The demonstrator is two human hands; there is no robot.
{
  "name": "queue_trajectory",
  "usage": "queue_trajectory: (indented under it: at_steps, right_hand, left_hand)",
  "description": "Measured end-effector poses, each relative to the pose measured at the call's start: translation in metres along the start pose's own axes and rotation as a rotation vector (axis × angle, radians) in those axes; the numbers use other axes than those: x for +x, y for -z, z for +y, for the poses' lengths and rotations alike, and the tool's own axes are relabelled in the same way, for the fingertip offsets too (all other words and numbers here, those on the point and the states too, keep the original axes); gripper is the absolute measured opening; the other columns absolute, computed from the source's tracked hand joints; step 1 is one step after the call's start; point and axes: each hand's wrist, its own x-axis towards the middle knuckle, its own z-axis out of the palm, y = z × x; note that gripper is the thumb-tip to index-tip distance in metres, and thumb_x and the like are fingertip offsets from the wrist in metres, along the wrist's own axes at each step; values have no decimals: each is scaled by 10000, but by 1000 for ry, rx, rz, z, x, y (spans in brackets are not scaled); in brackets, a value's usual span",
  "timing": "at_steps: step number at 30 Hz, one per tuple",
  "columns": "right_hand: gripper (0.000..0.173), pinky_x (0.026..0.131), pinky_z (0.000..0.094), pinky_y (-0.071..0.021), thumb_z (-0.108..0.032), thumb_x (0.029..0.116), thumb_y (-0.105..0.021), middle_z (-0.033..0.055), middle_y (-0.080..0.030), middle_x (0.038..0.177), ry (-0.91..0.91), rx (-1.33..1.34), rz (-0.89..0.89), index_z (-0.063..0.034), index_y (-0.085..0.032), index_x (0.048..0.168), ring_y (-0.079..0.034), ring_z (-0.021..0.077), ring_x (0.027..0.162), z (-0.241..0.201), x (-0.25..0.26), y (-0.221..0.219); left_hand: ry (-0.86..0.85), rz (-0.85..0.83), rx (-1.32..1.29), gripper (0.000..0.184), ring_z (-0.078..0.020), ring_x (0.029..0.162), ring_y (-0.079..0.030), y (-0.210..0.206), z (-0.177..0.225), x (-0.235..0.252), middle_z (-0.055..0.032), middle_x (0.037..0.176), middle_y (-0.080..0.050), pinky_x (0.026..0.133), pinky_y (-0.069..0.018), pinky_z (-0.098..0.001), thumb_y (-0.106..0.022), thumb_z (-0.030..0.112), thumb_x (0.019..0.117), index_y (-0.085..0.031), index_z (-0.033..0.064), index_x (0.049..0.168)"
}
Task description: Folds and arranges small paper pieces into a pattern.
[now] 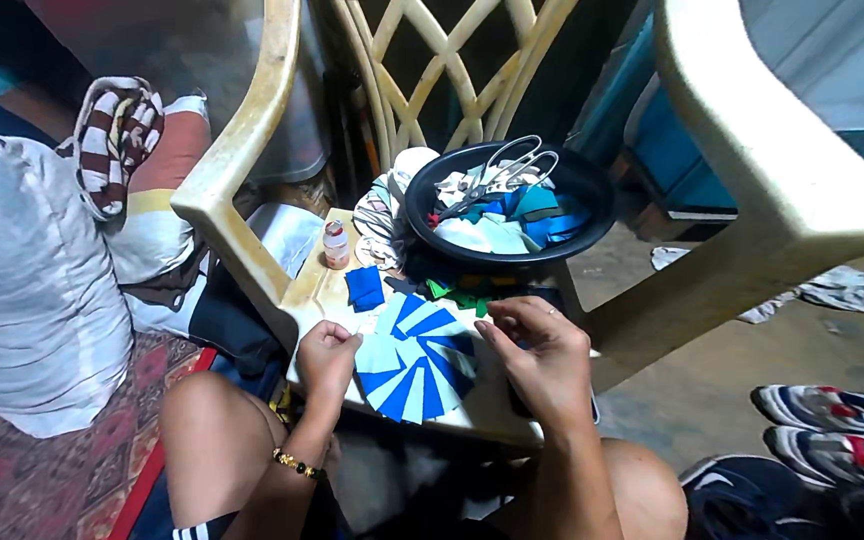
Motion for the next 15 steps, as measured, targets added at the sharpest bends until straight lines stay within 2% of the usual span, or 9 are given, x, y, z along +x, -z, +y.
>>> queue_trajectory:
  at_steps: [3, 8, 11, 15]
  right_hand:
    - [160, 656, 152, -500, -97, 873, -696, 96, -687, 922, 0, -11, -3, 23, -750, 963, -588, 18, 709, 0, 0, 0]
    - [165, 630, 154, -484, -90, 879, -682, 110, -691, 925, 12, -45, -38, 25, -751, 976, -575, 25, 689, -5, 1, -6]
    - [172, 643, 197, -512, -47, 860, -686, 149, -697, 931, 44, -49, -94, 41, -754, 992, -604, 80, 694, -9, -1, -13]
    - [159, 646, 259, -542, 2, 828, -695, 173, -698, 926, 99, -34, -222, 45, -756, 969, -633, 153, 699, -19, -6, -30]
  left_hand:
    - [2, 31, -95, 200, -36, 463, -467, 0, -5, -10, 14, 584, -539, 477, -421, -192, -769, -75, 803, -592, 18, 784]
    - [12, 16, -161, 191, -40, 483, -500, -7, -4, -18, -14, 642, -596, 487, -443, -189, -751, -90, 822, -586, 2, 792]
    - [16, -5, -142, 184, -45, 497, -513, -7, -2, -17, -27, 672, -614, 497, -450, -194, -755, -83, 823, -593, 2, 801]
    - [37, -72, -50, 167, -68, 529, -566, 2, 4, -16, -26, 685, -616, 546, -506, -228, -776, -29, 834, -619, -5, 884]
